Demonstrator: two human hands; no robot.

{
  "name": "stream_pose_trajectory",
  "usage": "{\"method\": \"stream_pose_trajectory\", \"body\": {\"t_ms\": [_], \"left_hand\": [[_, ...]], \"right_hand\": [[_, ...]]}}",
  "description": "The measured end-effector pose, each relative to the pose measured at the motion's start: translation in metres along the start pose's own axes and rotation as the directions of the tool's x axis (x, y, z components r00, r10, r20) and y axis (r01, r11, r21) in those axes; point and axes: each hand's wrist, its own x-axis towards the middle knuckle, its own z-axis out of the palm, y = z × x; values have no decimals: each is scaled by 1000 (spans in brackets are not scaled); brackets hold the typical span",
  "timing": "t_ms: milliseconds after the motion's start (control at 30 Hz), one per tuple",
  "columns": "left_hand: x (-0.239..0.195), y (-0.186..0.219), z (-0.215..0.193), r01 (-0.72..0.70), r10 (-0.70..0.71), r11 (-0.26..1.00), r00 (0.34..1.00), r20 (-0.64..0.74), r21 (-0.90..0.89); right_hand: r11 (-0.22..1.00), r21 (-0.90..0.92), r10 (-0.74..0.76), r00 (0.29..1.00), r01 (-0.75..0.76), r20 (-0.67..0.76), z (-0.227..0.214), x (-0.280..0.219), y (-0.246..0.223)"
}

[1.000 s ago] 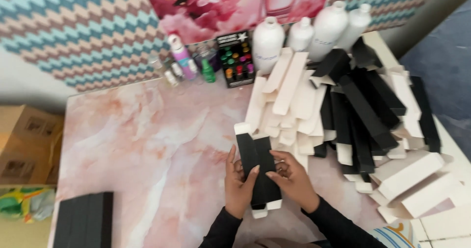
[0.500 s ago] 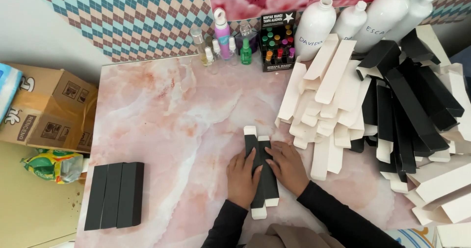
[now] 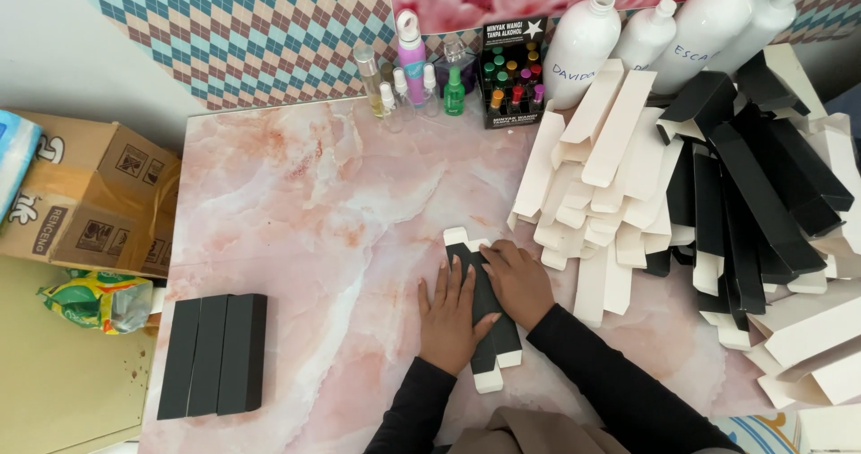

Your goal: Assembling black cardboard perfume boxes by folding them along pre-scored lines.

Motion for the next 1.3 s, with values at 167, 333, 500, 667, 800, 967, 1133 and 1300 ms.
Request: {"method": "stream_pose_trajectory", "body": {"t_ms": [167, 333, 500, 667, 800, 967, 1133, 1300], "left_hand": [[10, -2, -17, 92, -46, 975, 974, 223, -204], [15, -4, -18, 209, -76, 927, 918, 389, -310], [12, -4, -16, 161, -52, 944, 935, 351, -288], [9, -5, -8, 158, -55, 947, 938, 342, -281], [7, -8, 0, 140, -51, 949, 953, 300, -284], [7, -6, -4, 150, -62, 953, 947, 314, -264], [8, -5, -8, 167, -75, 949, 943, 325, -265], [8, -4, -8, 186, -90, 947, 937, 338, -263]], "right_hand": [[999, 2, 44, 999, -44, 3, -1, 1, 3], [996, 36, 84, 995, -86, 55, -5, 2, 8], [988, 104, 107, 992, -114, 69, -5, 0, 8], [983, 146, 104, 992, -114, 72, -3, 0, 10], [978, 181, 96, 994, -104, 54, -2, 0, 14], [980, 173, 87, 995, -95, 52, -4, -1, 13], [983, 161, 75, 995, -85, 68, -5, 0, 14], [984, 154, 81, 994, -91, 71, -7, -1, 12]]}}
